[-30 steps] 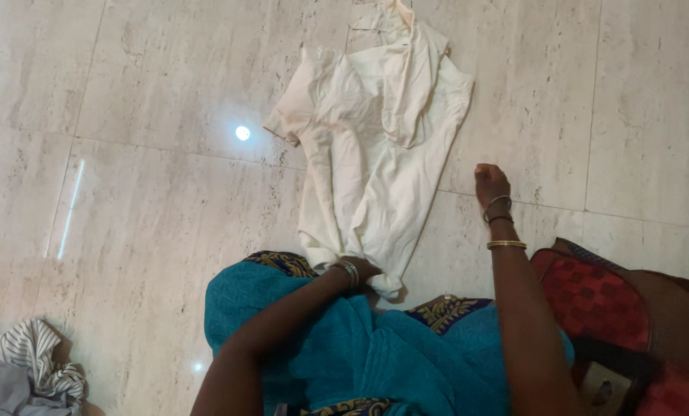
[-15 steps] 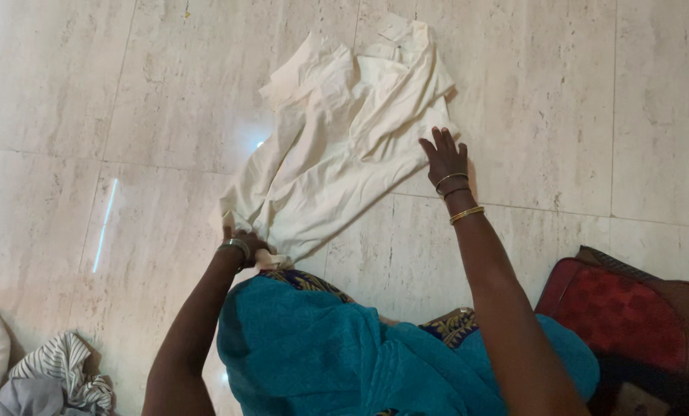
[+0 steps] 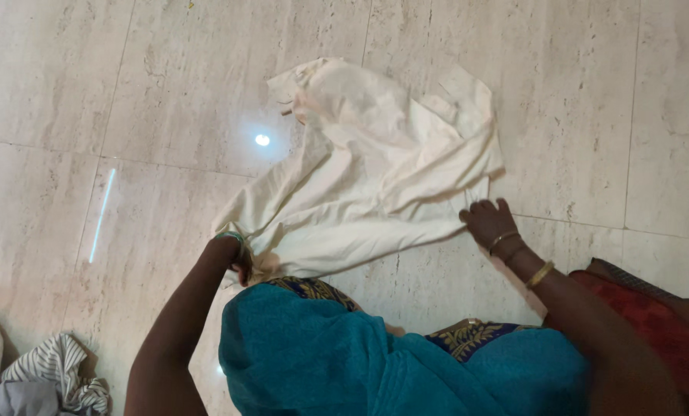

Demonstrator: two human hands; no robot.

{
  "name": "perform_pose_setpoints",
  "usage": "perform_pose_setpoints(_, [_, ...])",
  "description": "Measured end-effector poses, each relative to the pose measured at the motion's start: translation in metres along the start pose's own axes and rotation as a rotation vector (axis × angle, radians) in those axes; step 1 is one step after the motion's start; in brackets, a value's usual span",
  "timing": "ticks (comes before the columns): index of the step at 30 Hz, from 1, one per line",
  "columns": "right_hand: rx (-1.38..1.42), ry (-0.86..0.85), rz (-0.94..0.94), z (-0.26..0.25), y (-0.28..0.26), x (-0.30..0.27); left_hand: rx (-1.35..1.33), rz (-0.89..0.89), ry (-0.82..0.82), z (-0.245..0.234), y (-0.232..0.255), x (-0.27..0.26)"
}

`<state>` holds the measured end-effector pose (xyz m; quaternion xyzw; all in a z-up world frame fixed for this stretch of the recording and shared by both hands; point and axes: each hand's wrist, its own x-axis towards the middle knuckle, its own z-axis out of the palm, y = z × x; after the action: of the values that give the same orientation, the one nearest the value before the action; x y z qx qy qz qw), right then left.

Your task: The person folds a white collared shirt by hand while sitting on the floor and then places the folded shirt into a bag containing other clothes.

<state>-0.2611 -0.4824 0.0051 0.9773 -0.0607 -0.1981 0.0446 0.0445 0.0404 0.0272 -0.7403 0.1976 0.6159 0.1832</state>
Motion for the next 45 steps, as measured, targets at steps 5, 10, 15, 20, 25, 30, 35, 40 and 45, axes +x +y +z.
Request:
perform_pose_setpoints(5, [0.212,-0.419,0.052,-0.045,-0.027,-0.038,-0.154,0.24,0.207,-0.111,0.035,0.063])
perform_pose_setpoints(10, [0.579,0.517,-0.16,-0.072,-0.063,0.019,-0.331,0.22,0.879,-0.181,0.122,0.145])
perform_pose_setpoints(15, [0.348,0.587,-0.028,-0.043,-0.082,0.097,-1.305,0.404,0.916,-0.222,0.169,0.187])
perform_pose_setpoints(20, [0.436,0.602,0.101,-0.005,-0.091,0.104,-2.624,0.746,0.417,-0.251,0.179,0.17])
perform_pose_setpoints(25, [0.459,0.566,0.117,-0.008,-0.091,0.104,-2.498,0.896,0.39,-0.307,0.194,0.159])
perform_pose_setpoints(30, [0.45,0.529,0.133,-0.011,-0.09,0.104,-2.036,1.242,0.413,-0.38,0.213,0.149])
perform_pose_setpoints(35, [0.447,0.534,0.134,-0.006,-0.093,0.104,-1.239,0.467,1.285,-0.397,0.246,0.141])
perform_pose_setpoints(40, [0.451,0.561,0.13,-0.008,-0.092,0.105,-0.705,0.084,1.188,-0.323,0.329,0.138])
perform_pose_setpoints(45, [0.445,0.59,0.13,-0.01,-0.092,0.107,-0.573,0.101,1.212,-0.32,0.346,0.126])
